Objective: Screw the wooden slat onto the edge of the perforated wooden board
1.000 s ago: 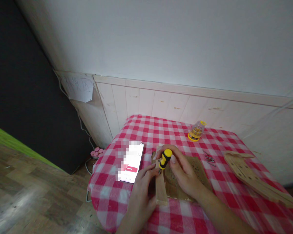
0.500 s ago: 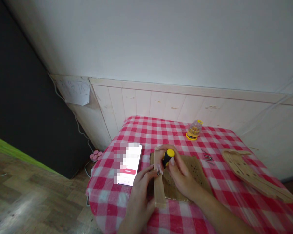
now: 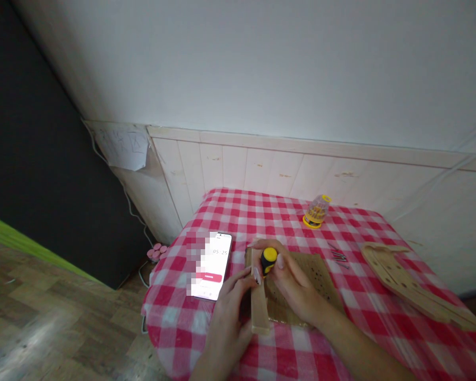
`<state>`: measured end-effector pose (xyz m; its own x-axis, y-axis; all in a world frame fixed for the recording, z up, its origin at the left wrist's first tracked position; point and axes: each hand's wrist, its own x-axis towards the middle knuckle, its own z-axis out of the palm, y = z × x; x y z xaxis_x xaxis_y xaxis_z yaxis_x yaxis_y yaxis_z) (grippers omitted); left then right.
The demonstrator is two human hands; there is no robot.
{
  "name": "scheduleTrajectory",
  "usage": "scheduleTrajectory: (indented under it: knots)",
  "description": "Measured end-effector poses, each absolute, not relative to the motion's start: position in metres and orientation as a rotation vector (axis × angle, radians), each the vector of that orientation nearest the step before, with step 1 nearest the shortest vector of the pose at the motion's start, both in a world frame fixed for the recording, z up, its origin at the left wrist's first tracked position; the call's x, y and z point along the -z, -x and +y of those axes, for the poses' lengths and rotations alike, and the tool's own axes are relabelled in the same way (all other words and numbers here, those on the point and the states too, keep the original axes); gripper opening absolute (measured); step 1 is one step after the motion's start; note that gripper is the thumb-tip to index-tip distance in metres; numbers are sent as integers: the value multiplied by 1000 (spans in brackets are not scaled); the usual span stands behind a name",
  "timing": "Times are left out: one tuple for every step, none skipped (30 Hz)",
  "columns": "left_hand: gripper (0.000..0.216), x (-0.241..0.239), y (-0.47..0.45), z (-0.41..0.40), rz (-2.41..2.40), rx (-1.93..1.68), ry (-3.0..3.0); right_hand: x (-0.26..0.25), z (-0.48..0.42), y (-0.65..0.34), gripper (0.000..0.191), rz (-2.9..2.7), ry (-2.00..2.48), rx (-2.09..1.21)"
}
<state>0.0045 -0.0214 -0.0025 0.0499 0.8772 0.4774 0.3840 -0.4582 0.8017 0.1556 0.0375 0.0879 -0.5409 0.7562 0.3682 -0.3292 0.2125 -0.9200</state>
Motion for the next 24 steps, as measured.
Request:
scheduleTrajectory:
  knots:
    - [44, 3, -4, -21, 1260, -1396, -1868, -90, 37, -156, 41, -1593, 413, -1472]
    - [45, 3, -4, -21, 1256, -1387, -1872, -91, 37, -156, 39, -1611, 411, -1447]
    - [46, 2, -4, -21, 1257, -1379, -1876, -92, 37, -156, 37, -1626, 413, -1423]
    - [46, 2, -4, -21, 1258, -1372, -1877, -93, 37, -156, 35, -1632, 415, -1407]
    - [46, 1, -4, -21, 1258, -1364, -1876, -93, 37, -156, 34, -1628, 410, -1403]
    - [45, 0, -4, -21, 1260, -1358, -1867, -93, 37, -156, 33, -1618, 397, -1414]
    - [43, -1, -4, -21, 1261, -1353, -1856, -93, 38, -156, 31, -1600, 377, -1433]
    - [42, -2, -3, -21, 1257, -1348, -1845, -93, 38, -156, 28, -1582, 351, -1457]
    - [40, -3, -3, -21, 1250, -1343, -1837, -93, 38, -155, 25, -1564, 320, -1488]
    - [39, -3, -3, -21, 1242, -1339, -1831, -93, 38, -155, 23, -1546, 287, -1519]
    - [39, -4, -3, -21, 1238, -1338, -1827, -94, 38, -154, 20, -1531, 259, -1546]
    - [40, -4, -3, -21, 1239, -1340, -1818, -94, 38, -153, 19, -1518, 235, -1566]
    - [40, -4, -3, -21, 1245, -1341, -1806, -95, 38, -153, 18, -1510, 218, -1580]
    - [41, -4, -3, -21, 1253, -1341, -1790, -95, 38, -152, 18, -1508, 211, -1585]
    - [42, -3, -3, -22, 1257, -1341, -1775, -94, 37, -152, 19, -1512, 217, -1578]
    - [43, -2, -3, -22, 1254, -1337, -1762, -93, 37, -151, 21, -1519, 238, -1563]
    - [44, -1, -4, -22, 1246, -1334, -1751, -91, 37, -151, 24, -1525, 269, -1548]
    - [45, 1, -4, -22, 1232, -1335, -1741, -90, 38, -151, 28, -1521, 297, -1540]
    - [47, 2, -4, -22, 1214, -1342, -1733, -87, 38, -151, 33, -1505, 318, -1547]
    - [48, 3, -4, -23, 1201, -1354, -1723, -86, 38, -151, 39, -1477, 333, -1574]
    - [49, 3, -5, -23, 1197, -1365, -1713, -84, 39, -151, 43, -1442, 341, -1614]
    - [51, 3, -5, -23, 1198, -1372, -1705, -83, 39, -151, 46, -1407, 347, -1657]
    - [53, 2, -6, -23, 1205, -1373, -1701, -82, 39, -151, 47, -1381, 353, -1688]
    - [54, 1, -6, -24, 1211, -1370, -1703, -81, 39, -151, 47, -1367, 361, -1702]
